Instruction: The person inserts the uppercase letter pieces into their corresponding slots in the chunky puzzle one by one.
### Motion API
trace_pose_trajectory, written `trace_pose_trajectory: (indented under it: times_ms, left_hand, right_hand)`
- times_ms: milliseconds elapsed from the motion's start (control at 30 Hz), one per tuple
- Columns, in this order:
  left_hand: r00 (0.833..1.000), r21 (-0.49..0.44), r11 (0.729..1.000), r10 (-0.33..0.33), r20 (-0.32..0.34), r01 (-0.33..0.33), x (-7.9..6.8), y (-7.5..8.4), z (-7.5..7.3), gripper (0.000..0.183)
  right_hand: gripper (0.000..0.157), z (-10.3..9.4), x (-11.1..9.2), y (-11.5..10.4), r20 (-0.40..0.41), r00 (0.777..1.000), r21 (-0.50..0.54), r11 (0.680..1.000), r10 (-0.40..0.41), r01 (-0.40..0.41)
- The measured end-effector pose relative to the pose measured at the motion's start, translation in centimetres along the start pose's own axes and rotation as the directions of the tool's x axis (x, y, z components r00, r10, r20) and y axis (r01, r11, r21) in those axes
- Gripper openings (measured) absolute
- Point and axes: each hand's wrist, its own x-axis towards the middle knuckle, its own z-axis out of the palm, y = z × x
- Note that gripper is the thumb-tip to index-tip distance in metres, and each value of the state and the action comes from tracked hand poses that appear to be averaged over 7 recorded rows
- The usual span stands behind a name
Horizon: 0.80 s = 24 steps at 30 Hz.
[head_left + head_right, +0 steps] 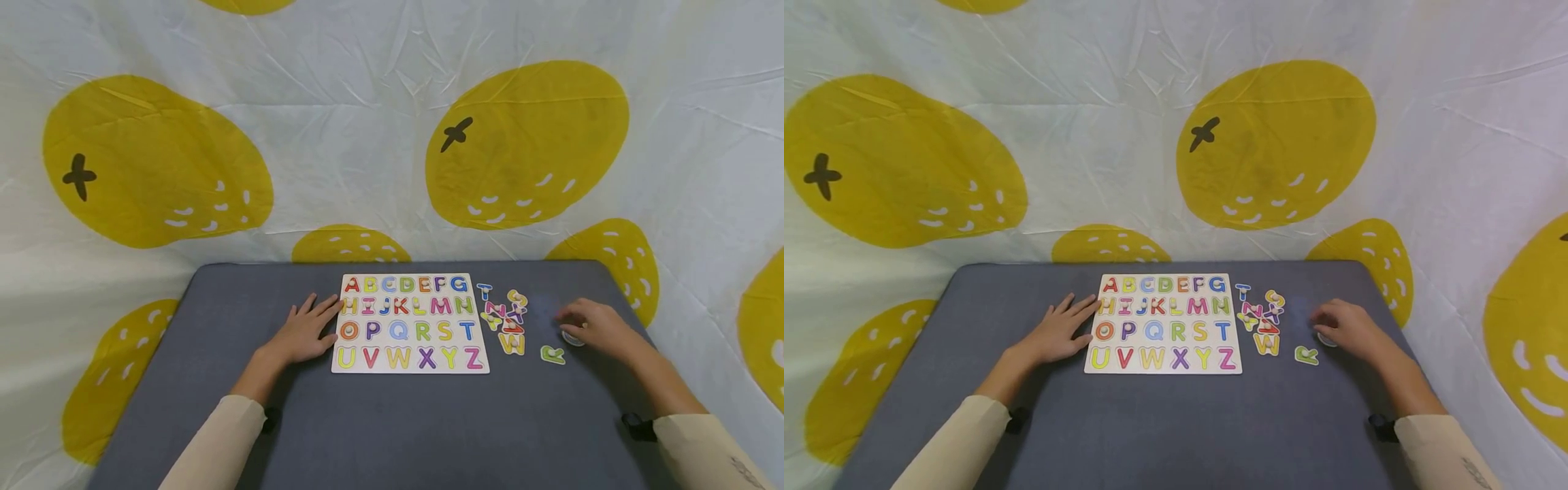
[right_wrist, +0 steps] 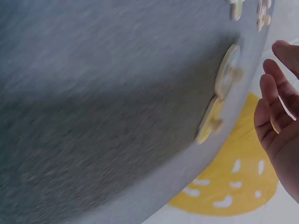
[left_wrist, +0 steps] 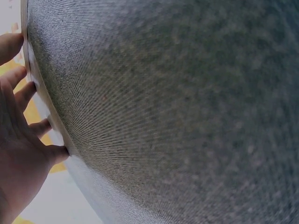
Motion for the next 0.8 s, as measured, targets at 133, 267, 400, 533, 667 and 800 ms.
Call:
trace_pose_trajectory:
  times_ms: [133,267,400,533,667,800]
  left_hand:
    - [1.000,-0.005,1.000,-0.001,-0.005,0.001,-0.1,0.0,0.0,0.072]
    - [1.000,0.000,1.000,-0.006,-0.011,0.006,-0.2,-0.2,0.0,0.072]
    - [1.000,0.000,1.000,-0.008,-0.005,0.008,-0.3,-0.2,0.0,0.072]
    - [1.000,-0.004,1.000,-0.005,-0.003,0.005,-0.3,0.0,0.0,0.072]
    - [1.000,-0.009,1.000,-0.005,-0.005,0.005,-0.1,0.0,0.1,0.072]
    - [1.000,-0.008,1.000,-0.009,0.001,0.009,0.0,0.1,0.0,0.072]
  right_hand:
    - [0.018,-0.2,-1.1,0.8,0.016,0.998,0.018,0.998,0.056,-0.056]
    - [0.020,-0.2,-1.6,1.4,0.008,0.998,0.029,0.997,0.067,-0.067]
    - [0.020,0.0,-1.7,1.7,0.024,0.998,0.026,0.998,0.051,-0.052]
    - [0.018,0.4,-1.8,1.9,0.048,0.998,0.023,0.998,0.050,-0.051]
    - [0.015,0.5,-1.7,2.0,0.092,0.992,0.020,0.996,0.087,-0.089]
    - [0.015,0.5,-1.8,2.0,0.101,0.991,0.019,0.995,0.092,-0.094]
